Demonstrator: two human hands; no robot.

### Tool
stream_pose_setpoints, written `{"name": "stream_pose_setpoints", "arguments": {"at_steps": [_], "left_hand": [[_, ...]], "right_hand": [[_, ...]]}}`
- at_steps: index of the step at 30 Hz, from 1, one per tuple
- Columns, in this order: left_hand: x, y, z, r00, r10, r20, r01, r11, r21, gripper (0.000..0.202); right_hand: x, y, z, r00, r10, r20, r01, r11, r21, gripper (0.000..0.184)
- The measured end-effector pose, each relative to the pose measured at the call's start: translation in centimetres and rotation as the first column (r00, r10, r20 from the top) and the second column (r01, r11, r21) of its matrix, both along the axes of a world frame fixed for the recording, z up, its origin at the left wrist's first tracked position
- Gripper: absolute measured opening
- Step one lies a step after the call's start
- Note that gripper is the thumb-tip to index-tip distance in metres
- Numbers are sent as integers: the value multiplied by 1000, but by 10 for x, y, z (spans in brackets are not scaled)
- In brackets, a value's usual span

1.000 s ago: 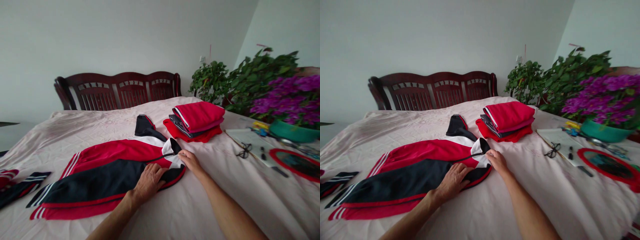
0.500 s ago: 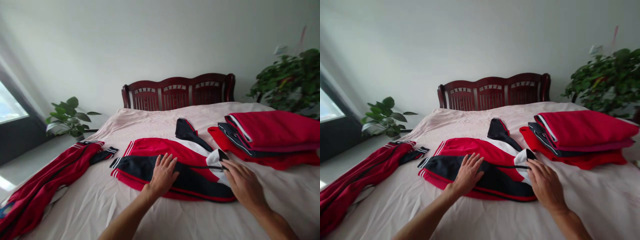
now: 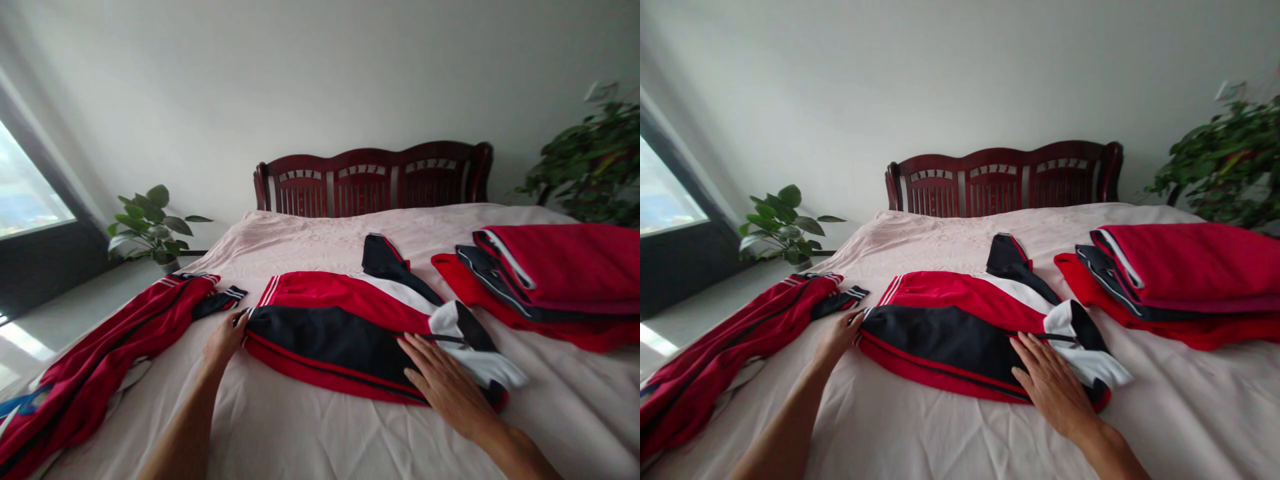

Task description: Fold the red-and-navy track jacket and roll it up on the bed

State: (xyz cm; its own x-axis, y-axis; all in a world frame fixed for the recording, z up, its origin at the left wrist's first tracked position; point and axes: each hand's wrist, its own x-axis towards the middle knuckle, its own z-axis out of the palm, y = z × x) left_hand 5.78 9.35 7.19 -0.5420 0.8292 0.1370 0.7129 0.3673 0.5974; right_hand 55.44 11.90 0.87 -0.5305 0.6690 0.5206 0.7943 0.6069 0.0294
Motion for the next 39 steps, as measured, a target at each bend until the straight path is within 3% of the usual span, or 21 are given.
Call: {"name": "stream_pose_setpoints", "arguments": {"at_steps": [8,16,21,24,27,31,36,39], "left_hand": [[-6,3,-2,922,-90,376,52,993,111,58],[-8,-9,9,848,-154,508,121,988,96,60],[-6,-15,15,761,-235,605,244,967,69,56],[-5,-17,15,745,-228,627,269,963,30,60],[-11,-18,13,744,-184,642,223,975,21,64],[-24,-20,10,767,-153,624,178,984,21,56],[-26,-21,16,797,-150,585,208,978,-33,49],[-25,-21,19,797,-184,575,225,974,-1,52]], "right_hand": [[-2,-3,9,1000,-13,5,14,997,-77,51],[-2,-2,12,1000,-22,-15,21,994,-107,48],[0,0,9,999,-15,-35,11,993,-121,48],[0,1,9,999,-6,-50,0,992,-124,45],[0,-1,10,996,-16,-89,6,993,-118,43],[-1,-4,13,992,-25,-122,12,994,-109,42],[-1,-5,14,992,-24,-127,11,994,-105,40],[-1,-6,14,991,-44,-130,30,994,-109,40]]}}
